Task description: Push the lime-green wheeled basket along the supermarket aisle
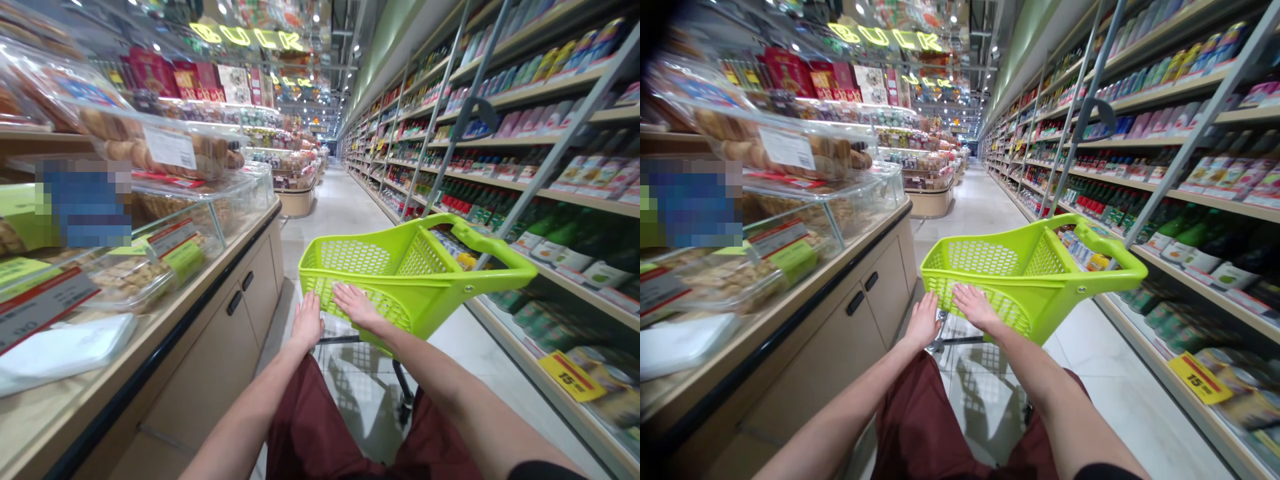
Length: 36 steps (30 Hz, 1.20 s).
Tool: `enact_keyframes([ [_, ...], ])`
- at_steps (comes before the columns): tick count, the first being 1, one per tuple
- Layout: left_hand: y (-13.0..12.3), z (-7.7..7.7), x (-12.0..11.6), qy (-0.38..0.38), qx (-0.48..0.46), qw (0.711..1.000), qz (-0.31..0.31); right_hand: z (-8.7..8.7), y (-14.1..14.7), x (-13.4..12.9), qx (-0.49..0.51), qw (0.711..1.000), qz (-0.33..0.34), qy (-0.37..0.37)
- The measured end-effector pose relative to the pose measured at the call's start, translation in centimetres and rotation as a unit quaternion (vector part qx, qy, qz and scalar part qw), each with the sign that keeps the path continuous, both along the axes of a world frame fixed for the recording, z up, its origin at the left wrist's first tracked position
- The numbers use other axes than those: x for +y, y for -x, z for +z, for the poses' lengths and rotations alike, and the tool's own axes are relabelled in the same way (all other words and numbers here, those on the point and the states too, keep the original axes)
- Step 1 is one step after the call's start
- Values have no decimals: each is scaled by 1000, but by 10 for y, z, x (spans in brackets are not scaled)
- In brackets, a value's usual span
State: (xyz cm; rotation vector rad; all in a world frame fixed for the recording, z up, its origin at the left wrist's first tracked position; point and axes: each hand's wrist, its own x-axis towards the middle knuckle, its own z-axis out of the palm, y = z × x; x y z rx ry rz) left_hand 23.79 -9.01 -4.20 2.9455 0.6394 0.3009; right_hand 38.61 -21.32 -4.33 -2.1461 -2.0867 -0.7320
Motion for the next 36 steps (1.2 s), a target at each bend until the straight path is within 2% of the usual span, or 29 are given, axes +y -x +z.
enact_keyframes([
  [3, -3, 2, -11, -9, -10, 1000, -25, -27, 9, -20, 5, 1000, -6, 27],
  [5, -7, 4, -17, -12, -12, 999, -37, -26, 12, -27, 6, 1000, 3, 22],
  [7, -11, 8, -23, -12, -11, 999, -40, -8, 11, -30, 4, 1000, 8, -7],
  [10, -17, 16, -33, -15, -13, 999, -38, 29, 2, -31, 1, 997, -21, -74],
  [12, -21, 21, -40, -19, -14, 999, -45, 41, -6, -35, 1, 995, -42, -89],
  [13, -22, 23, -44, -20, -15, 998, -50, 41, -8, -39, 1, 996, -45, -82],
  [15, -23, 27, -50, -22, -15, 998, -62, 27, -9, -49, 4, 998, -41, -44],
  [19, -21, 27, -60, -26, -9, 996, -80, -20, -2, -71, 16, 998, -53, 15],
  [21, -21, 26, -61, -28, -7, 996, -82, -29, 2, -78, 17, 998, -52, 21],
  [23, -22, 25, -61, -27, -7, 996, -80, -19, 4, -79, 17, 999, -38, 7],
  [27, -27, 26, -62, -23, -3, 997, -69, 27, -2, -74, 17, 996, -48, -77],
  [29, -29, 28, -66, -24, -1, 997, -71, 39, -8, -75, 17, 993, -59, -97],
  [31, -30, 30, -72, -27, 3, 997, -79, 33, -11, -82, 18, 995, -60, -79],
  [36, -33, 34, -86, -40, 7, 994, -105, -14, -6, -105, 25, 996, -84, -6],
])
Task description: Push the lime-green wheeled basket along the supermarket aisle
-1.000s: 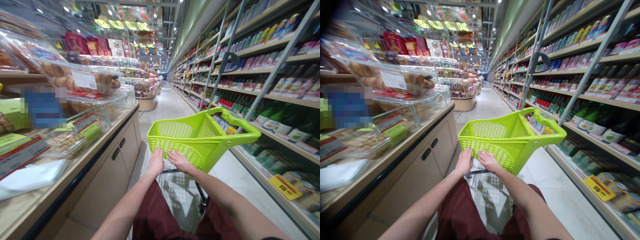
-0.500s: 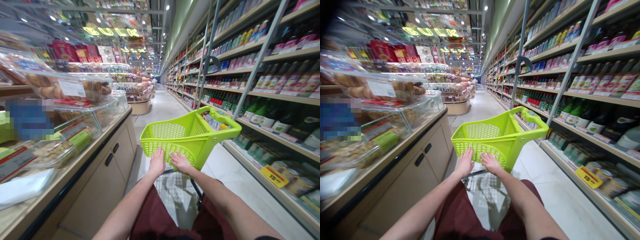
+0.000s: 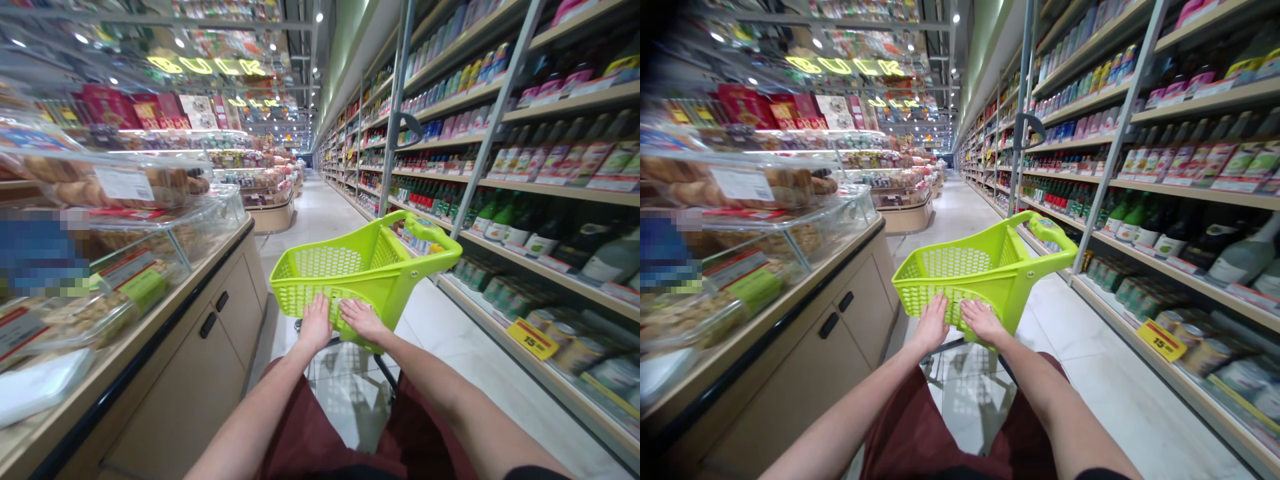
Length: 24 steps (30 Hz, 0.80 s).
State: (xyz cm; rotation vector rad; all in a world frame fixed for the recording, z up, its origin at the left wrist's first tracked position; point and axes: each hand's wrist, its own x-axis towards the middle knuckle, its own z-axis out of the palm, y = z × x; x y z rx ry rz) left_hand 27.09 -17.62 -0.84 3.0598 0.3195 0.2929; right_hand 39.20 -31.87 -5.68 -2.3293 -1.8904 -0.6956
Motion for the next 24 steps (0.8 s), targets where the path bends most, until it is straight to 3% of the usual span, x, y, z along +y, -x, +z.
enact_keyframes([
  [3, -4, 1, -4, -2, -4, 1000, -5, 2, 5, -4, -3, 1000, 12, -3],
  [8, -11, 4, -10, -7, -16, 1000, 3, 62, -3, 9, -28, 992, -17, -124],
  [11, -14, 10, -17, -8, -27, 1000, -7, 90, -12, 9, -37, 988, -53, -140],
  [14, -18, 19, -21, -9, -45, 999, -22, 104, -18, -14, -48, 985, -92, -140],
  [20, -32, 38, -18, 4, -65, 998, -1, 136, -30, -89, -62, 953, -207, -214],
  [24, -39, 42, -21, 5, -60, 998, 0, 140, -32, -94, -59, 926, -253, -273],
])
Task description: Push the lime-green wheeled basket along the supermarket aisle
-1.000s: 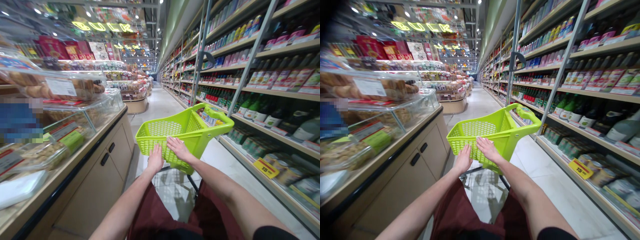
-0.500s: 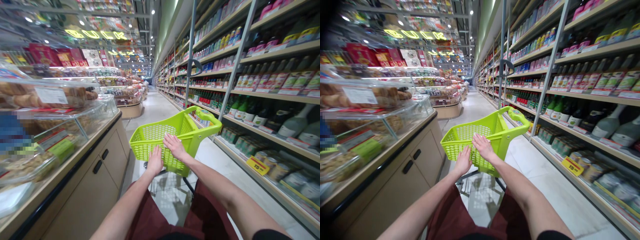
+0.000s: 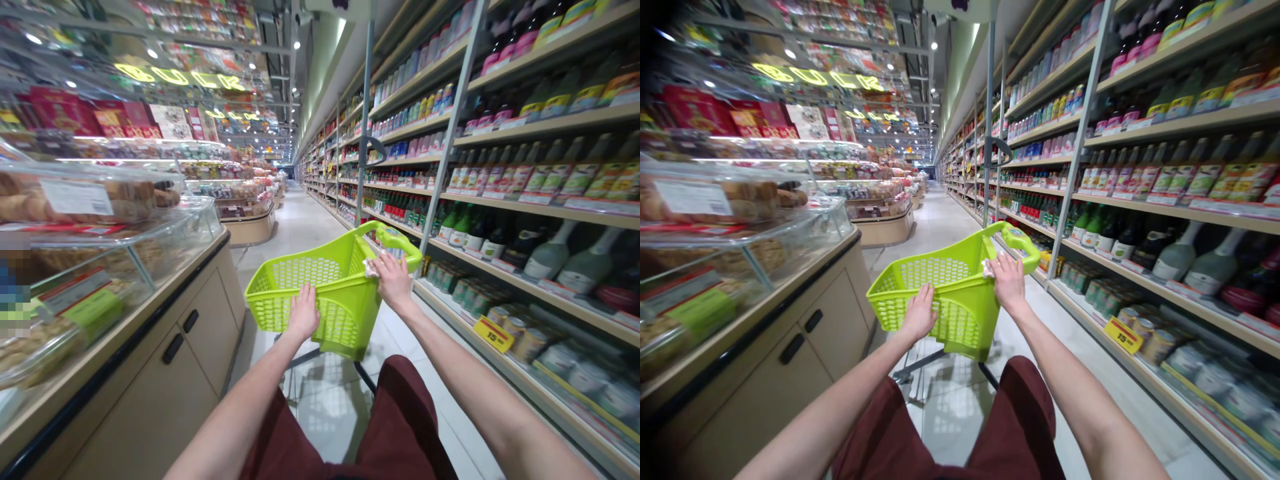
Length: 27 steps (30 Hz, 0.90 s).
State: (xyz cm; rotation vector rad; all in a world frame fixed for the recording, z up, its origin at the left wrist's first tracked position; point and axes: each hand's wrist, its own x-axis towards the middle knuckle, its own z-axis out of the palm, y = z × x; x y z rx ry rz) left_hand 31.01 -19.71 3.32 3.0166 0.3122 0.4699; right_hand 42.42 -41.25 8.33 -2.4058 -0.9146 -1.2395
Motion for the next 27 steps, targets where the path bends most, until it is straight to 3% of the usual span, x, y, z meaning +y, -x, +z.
enact_keyframes([
  [5, -4, -1, -16, -5, 23, 999, -34, -32, 17, 45, 29, 989, 111, 95],
  [7, -4, -1, -20, -12, 27, 999, -46, -38, 21, 52, 32, 981, 144, 125],
  [10, -3, -2, -20, -15, 26, 998, -47, -27, 13, 30, 10, 989, 114, 96],
  [15, -3, -5, -15, -3, 21, 999, -34, 14, -19, -40, -33, 998, -39, -41],
  [18, -4, -7, -17, -4, 16, 999, -42, 18, -25, -47, -29, 995, -71, -66],
  [21, -4, -7, -23, -11, 11, 999, -50, -1, -13, -18, -24, 1000, -4, -19],
  [24, -2, -8, -27, -22, 8, 998, -61, -31, 5, 19, -21, 996, 84, 26],
  [27, 3, -15, -29, -30, 11, 997, -70, -63, 17, 37, -9, 990, 133, 54],
])
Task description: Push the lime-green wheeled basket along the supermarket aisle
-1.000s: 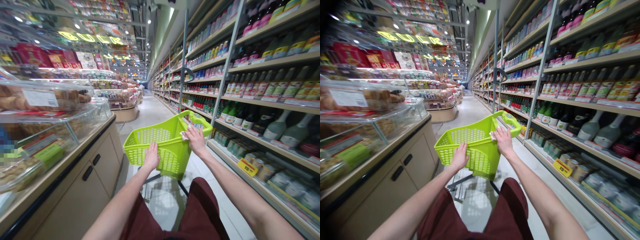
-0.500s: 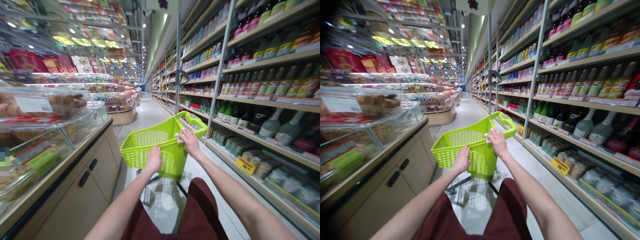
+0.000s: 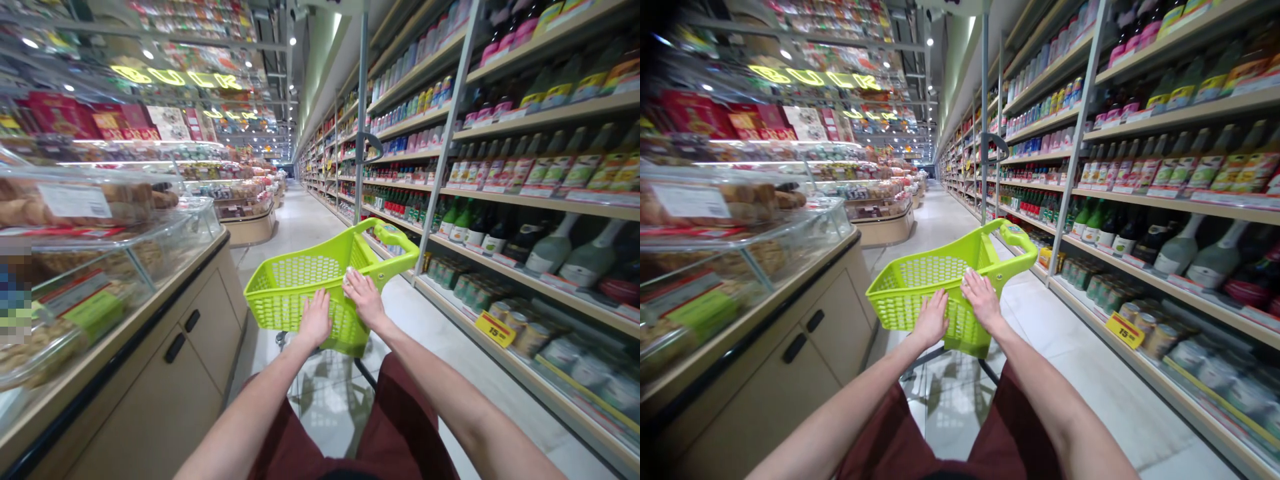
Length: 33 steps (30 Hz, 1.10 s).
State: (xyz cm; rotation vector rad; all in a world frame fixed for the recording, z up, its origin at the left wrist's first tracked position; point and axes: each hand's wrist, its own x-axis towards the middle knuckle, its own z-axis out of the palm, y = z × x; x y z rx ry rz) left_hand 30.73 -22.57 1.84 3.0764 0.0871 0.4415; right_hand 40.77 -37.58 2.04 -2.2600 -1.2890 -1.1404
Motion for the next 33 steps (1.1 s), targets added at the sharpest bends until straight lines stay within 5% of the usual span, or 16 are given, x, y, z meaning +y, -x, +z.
enact_keyframes([
  [7, 11, -28, 3, 4, 29, 1000, 7, -77, 9, -22, 37, 988, 20, 148],
  [9, 13, -32, 7, 6, 38, 999, 10, -77, 11, -21, 35, 986, 30, 158],
  [14, 14, -27, 17, 15, 44, 998, 41, -27, 4, 8, 5, 999, 32, 43],
  [16, 14, -23, 19, 17, 41, 998, 46, -19, -1, 20, 5, 999, 31, 27],
  [24, 20, -30, 25, 14, 45, 998, 39, -96, 17, 19, 59, 976, 81, 193],
  [26, 21, -31, 31, 16, 51, 997, 50, -84, 19, 25, 52, 978, 95, 181],
  [31, 22, -28, 46, 12, 46, 996, 80, -17, 9, 59, 20, 992, 99, 81],
  [33, 24, -26, 49, 9, 43, 995, 84, -10, 5, 69, 20, 991, 99, 84],
])
